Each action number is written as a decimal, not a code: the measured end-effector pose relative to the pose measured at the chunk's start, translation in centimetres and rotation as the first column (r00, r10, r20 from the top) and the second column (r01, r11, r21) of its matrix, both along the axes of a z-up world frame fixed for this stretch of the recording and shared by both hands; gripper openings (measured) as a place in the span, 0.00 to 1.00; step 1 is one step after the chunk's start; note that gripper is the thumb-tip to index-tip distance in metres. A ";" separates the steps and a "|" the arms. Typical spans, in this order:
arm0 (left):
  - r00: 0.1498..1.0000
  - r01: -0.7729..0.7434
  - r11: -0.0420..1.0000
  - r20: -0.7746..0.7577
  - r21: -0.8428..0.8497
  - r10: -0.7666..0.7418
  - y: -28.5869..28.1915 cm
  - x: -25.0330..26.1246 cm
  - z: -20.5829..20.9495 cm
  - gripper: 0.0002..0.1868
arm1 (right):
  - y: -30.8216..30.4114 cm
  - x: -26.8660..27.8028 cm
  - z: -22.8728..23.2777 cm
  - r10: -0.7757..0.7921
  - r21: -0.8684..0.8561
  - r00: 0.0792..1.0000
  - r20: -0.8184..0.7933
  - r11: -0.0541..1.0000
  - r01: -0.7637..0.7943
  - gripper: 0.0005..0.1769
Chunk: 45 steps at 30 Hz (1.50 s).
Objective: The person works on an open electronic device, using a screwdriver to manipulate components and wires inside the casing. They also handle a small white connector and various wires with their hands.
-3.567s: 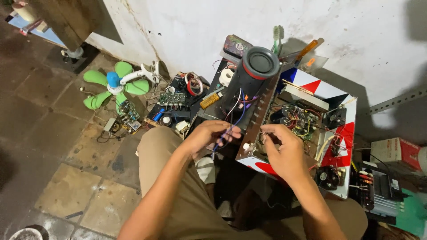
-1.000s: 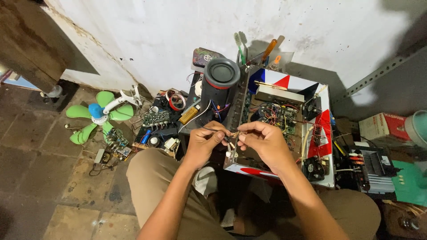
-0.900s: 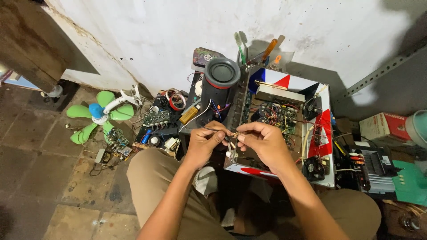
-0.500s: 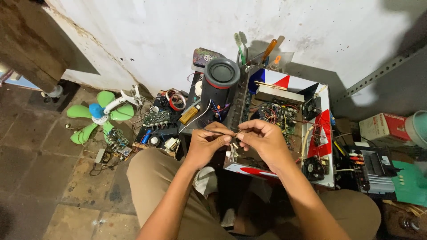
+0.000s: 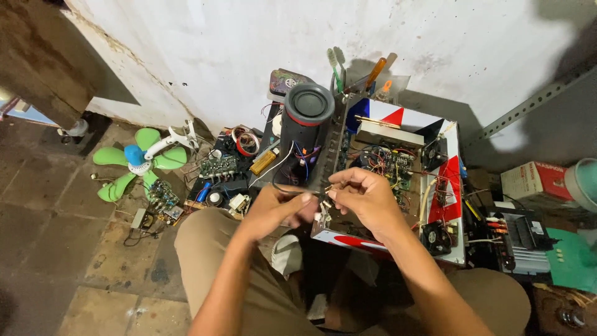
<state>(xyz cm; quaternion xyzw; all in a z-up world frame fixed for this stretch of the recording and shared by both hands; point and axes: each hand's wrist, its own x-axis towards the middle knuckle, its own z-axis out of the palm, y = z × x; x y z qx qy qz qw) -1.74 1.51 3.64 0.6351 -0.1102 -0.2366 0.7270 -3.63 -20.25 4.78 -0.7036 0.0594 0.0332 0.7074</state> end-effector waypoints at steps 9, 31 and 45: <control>0.879 -0.210 0.975 0.424 -0.067 0.218 0.7 -0.8 5.1 0.17 | -0.4 0.4 -0.7 0.007 -0.032 1.000 0.000 0.999 -0.007 0.19; 0.991 -0.109 0.945 0.108 0.308 0.079 -2.8 2.5 3.5 0.10 | -2.4 3.6 3.0 0.165 -0.066 0.986 -0.033 0.984 -0.167 0.15; 0.951 -0.039 0.904 0.293 0.426 -0.097 -2.0 3.7 3.0 0.09 | -3.2 3.5 3.4 0.111 -0.040 0.993 -0.046 0.993 -0.113 0.11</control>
